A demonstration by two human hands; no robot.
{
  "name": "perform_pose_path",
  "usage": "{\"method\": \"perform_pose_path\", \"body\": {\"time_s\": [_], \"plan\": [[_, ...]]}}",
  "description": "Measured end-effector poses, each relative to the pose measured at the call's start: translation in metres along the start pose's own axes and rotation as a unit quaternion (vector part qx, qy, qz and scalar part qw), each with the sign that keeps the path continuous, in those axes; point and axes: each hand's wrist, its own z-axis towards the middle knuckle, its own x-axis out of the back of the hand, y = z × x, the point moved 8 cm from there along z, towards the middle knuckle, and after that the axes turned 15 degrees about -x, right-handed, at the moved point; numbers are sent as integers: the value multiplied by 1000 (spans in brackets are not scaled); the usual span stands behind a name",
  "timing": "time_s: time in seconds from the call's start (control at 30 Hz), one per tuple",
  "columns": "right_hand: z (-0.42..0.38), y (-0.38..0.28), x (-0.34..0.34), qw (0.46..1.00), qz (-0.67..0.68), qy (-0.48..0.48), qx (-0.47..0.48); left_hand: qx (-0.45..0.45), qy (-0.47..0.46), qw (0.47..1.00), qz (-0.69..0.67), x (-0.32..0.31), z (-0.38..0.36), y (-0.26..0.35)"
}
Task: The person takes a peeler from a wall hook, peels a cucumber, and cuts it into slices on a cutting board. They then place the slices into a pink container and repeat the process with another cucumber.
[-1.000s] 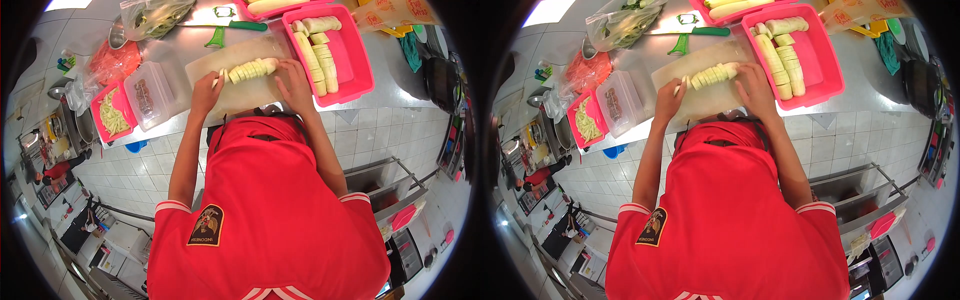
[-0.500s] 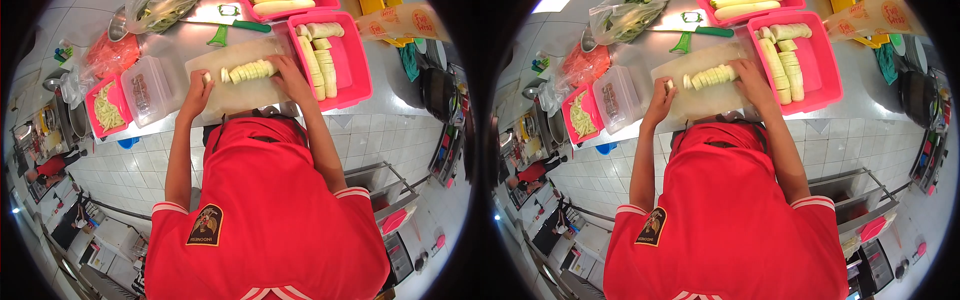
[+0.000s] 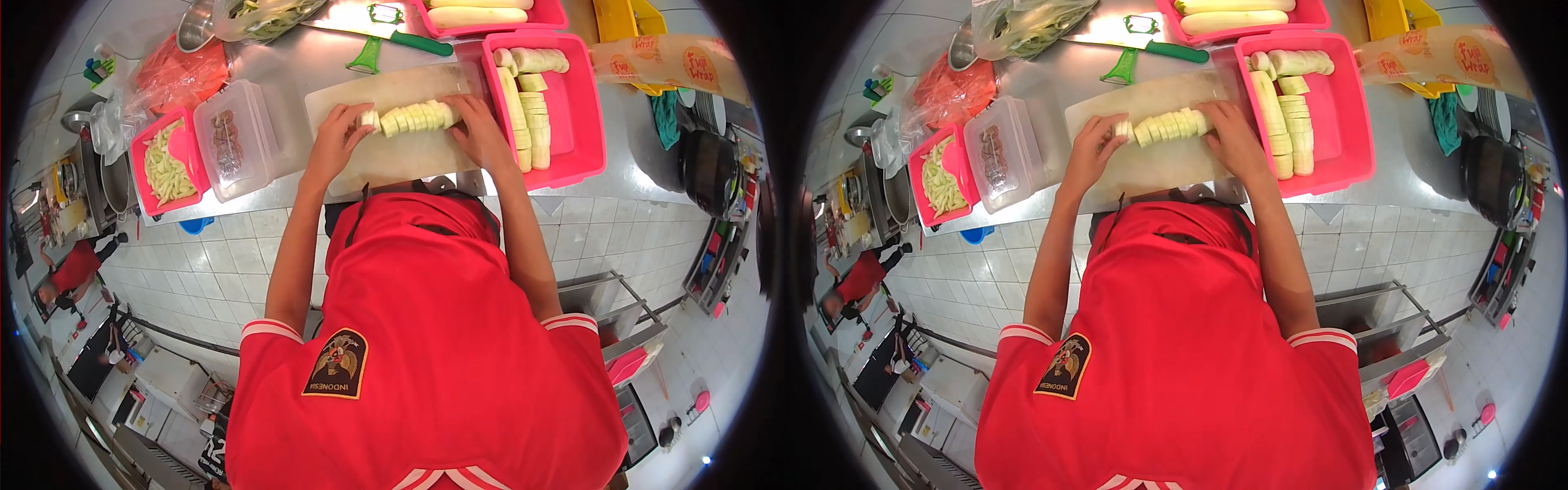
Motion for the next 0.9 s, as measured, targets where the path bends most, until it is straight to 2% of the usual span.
{"method": "perform_pose_path", "body": {"time_s": [0.13,0.23,0.3,0.4,0.6,0.63,0.7,0.9], "plan": [[0,1,0,1000,6,-2,-5,-20,22,999,14,1,-3,9],[0,1,0,1000,11,-3,-7,-31,-2,1000,1,-3,-4,10],[1,2,-2,1000,16,-5,-8,-42,-12,997,71,-7,-4,10],[2,3,-1,1000,3,1,1,-95,12,991,92,-7,-1,12],[2,3,-4,1000,-8,-4,4,-114,-15,982,152,-15,5,6],[2,2,-5,1000,-25,-4,5,-114,-14,982,150,-16,5,5],[3,-9,-3,999,-46,-3,9,-161,-40,957,239,-22,10,15],[10,-27,-15,989,-147,-17,27,-155,-54,960,225,-28,7,8]]}}
